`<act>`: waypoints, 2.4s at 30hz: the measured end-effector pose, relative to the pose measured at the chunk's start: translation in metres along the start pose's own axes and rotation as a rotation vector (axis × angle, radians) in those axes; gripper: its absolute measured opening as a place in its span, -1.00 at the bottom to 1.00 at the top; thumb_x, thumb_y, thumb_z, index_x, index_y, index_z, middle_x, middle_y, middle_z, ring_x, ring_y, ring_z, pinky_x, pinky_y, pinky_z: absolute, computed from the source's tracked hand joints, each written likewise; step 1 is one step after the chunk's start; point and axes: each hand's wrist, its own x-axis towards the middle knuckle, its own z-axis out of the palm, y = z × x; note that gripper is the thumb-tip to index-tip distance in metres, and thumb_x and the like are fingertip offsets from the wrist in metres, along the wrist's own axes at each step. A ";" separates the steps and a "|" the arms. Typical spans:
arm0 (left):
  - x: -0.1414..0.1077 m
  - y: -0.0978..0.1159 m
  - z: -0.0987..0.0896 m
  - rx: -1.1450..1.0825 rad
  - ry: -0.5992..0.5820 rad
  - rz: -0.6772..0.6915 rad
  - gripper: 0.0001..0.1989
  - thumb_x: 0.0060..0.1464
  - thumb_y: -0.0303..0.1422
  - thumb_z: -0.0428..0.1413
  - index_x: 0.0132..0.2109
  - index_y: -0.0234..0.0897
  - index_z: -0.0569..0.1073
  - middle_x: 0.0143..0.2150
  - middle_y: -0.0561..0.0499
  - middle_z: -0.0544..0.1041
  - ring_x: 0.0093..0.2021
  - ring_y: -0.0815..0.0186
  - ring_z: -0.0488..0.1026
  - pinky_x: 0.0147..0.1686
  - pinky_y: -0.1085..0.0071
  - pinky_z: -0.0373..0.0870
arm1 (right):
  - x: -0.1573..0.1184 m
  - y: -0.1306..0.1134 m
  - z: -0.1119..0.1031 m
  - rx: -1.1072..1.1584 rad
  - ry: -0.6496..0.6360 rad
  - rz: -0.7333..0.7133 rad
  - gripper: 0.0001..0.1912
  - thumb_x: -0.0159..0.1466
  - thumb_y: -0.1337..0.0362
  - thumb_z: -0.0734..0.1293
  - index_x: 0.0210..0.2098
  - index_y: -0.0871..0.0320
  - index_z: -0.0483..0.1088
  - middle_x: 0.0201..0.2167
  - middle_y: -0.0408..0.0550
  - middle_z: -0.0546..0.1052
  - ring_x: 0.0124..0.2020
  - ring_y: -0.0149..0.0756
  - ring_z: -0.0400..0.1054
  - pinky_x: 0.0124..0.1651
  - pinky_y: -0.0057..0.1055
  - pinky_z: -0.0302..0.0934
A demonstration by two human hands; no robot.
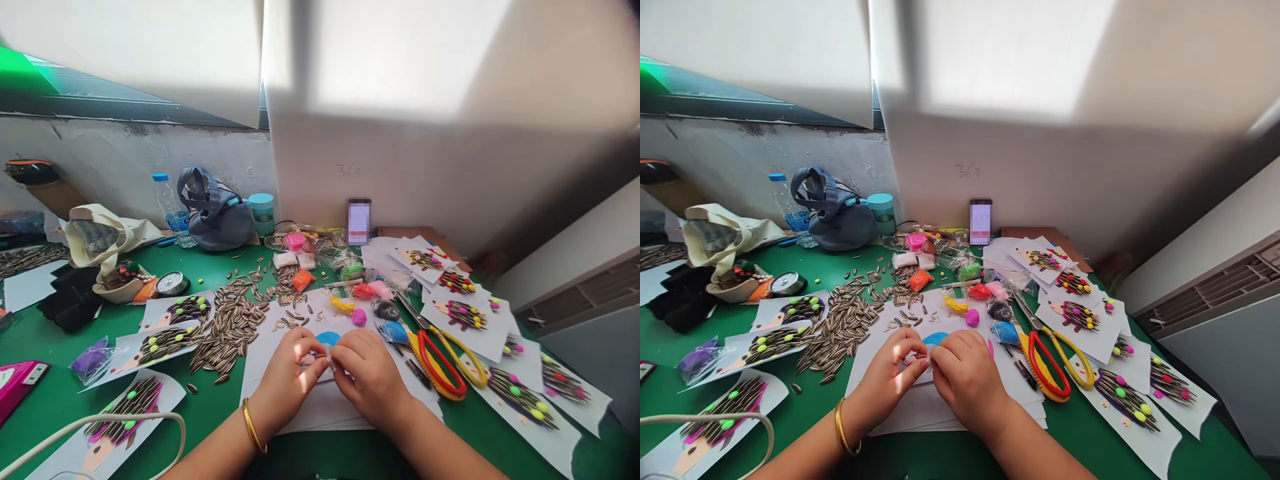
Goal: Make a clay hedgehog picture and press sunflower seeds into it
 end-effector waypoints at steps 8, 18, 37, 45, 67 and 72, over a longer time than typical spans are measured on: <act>-0.003 0.002 -0.001 0.170 0.022 0.114 -0.86 0.23 -0.34 0.11 -0.26 -0.20 0.55 -0.23 -0.08 0.47 -0.18 0.17 0.41 -0.17 0.22 0.40 | 0.001 0.001 -0.001 -0.043 -0.032 0.014 -0.88 0.27 0.42 0.25 -0.32 0.11 0.39 -0.39 -0.08 0.44 -0.31 -0.25 0.27 -0.20 -0.28 0.10; -0.003 -0.005 0.002 0.118 0.055 0.107 -0.89 0.20 -0.32 0.16 -0.21 -0.18 0.59 -0.33 -0.03 0.50 -0.28 0.22 0.44 -0.27 0.30 0.39 | 0.000 0.000 0.002 0.007 -0.025 0.015 -0.88 0.32 0.42 0.21 -0.28 0.12 0.35 -0.38 -0.08 0.47 -0.30 -0.25 0.28 -0.20 -0.28 0.08; -0.002 -0.011 0.007 -0.104 0.098 0.091 -0.81 0.22 -0.31 0.16 -0.05 -0.18 0.58 -0.26 -0.03 0.55 -0.26 0.26 0.51 -0.24 0.34 0.46 | 0.000 0.002 0.002 0.040 0.021 0.097 -0.89 0.27 0.43 0.23 -0.37 0.13 0.29 -0.47 -0.13 0.35 -0.37 -0.29 0.21 -0.26 -0.34 0.02; -0.005 -0.005 0.004 0.100 0.180 0.249 -0.89 0.20 -0.40 0.17 -0.17 -0.20 0.60 -0.36 -0.01 0.49 -0.30 0.26 0.43 -0.28 0.36 0.37 | -0.002 -0.002 0.006 0.087 0.004 0.131 -0.91 0.29 0.39 0.26 -0.36 0.13 0.31 -0.48 -0.17 0.38 -0.40 -0.33 0.23 -0.27 -0.36 0.01; 0.001 0.006 -0.002 -0.543 0.130 -0.315 -0.83 0.03 -0.25 0.21 -0.25 -0.24 0.59 -0.37 0.02 0.51 -0.40 0.31 0.46 -0.35 0.38 0.45 | 0.000 0.070 -0.019 -0.604 -0.142 0.451 -0.81 0.31 0.35 0.31 -0.14 0.05 0.52 -0.19 -0.02 0.51 -0.12 -0.15 0.29 -0.17 -0.30 0.08; 0.000 0.005 -0.004 -0.518 0.090 -0.359 -0.76 0.01 -0.18 0.21 -0.40 -0.29 0.54 -0.51 0.05 0.46 -0.52 0.37 0.35 -0.48 0.44 0.34 | 0.000 0.065 -0.020 -0.528 -0.183 0.423 -0.79 0.28 0.40 0.30 -0.19 0.02 0.54 -0.21 -0.06 0.49 -0.14 -0.20 0.29 -0.17 -0.34 0.10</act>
